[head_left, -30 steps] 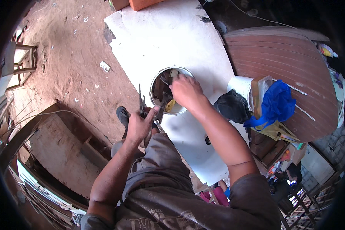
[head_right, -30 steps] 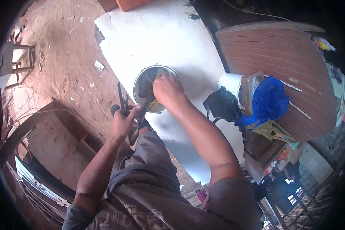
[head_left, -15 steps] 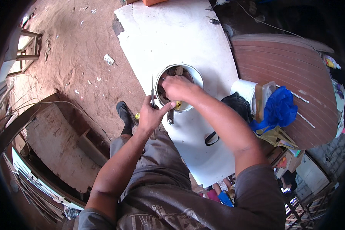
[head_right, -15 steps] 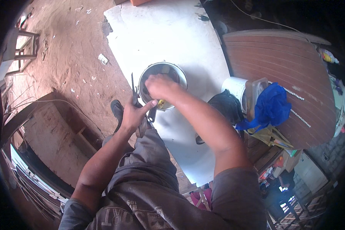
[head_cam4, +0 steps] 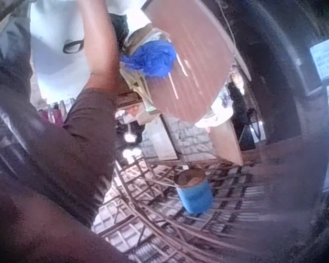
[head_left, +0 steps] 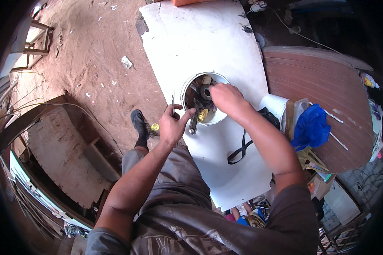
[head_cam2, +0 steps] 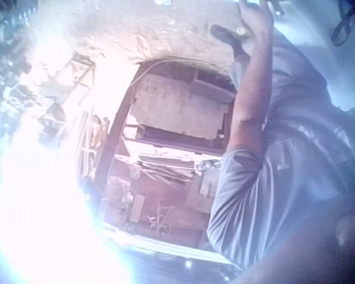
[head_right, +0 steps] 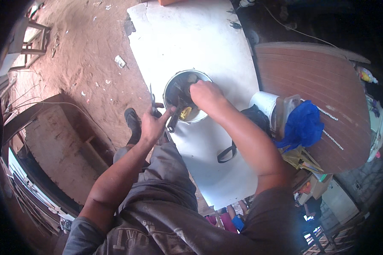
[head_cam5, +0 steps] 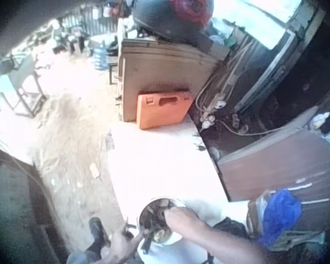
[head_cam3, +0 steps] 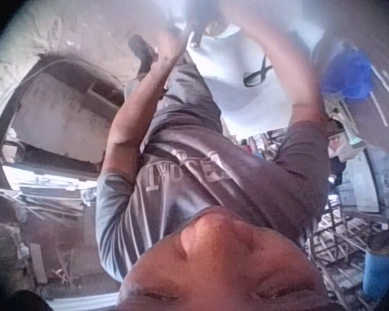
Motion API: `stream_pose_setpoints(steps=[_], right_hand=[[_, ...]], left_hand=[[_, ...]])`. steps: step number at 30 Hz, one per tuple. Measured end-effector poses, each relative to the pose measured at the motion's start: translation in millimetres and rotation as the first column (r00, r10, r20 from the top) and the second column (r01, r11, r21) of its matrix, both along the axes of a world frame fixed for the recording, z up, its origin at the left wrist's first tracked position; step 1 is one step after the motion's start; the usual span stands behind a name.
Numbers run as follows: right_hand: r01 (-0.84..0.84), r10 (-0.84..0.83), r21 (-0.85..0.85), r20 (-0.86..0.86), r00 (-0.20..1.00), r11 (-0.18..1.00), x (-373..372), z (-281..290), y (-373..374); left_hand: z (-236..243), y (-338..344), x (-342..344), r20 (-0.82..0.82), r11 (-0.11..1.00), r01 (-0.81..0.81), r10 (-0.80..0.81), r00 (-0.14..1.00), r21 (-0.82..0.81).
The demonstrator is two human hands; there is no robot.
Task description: The person uses a circular saw to cut a long wooden plank into smaller pieces on a workbench. After cutting, the person walks to a storage area and retrieves a small wooden block and a wrench from a bucket.
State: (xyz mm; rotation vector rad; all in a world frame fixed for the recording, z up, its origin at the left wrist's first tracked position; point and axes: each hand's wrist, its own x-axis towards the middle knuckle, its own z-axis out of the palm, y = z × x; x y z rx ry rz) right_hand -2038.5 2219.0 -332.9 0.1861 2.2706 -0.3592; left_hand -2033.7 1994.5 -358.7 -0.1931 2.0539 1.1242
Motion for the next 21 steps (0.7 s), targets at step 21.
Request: stream_pose_setpoints(steps=[21], right_hand=[[0.233, -0.265, -0.16, -0.221, 0.939, 0.959, 14, -88, -41]], left_hand=[[-10, -23, -18, 0.138, 0.989, 0.131, -0.139, 0.981, 0.067]])
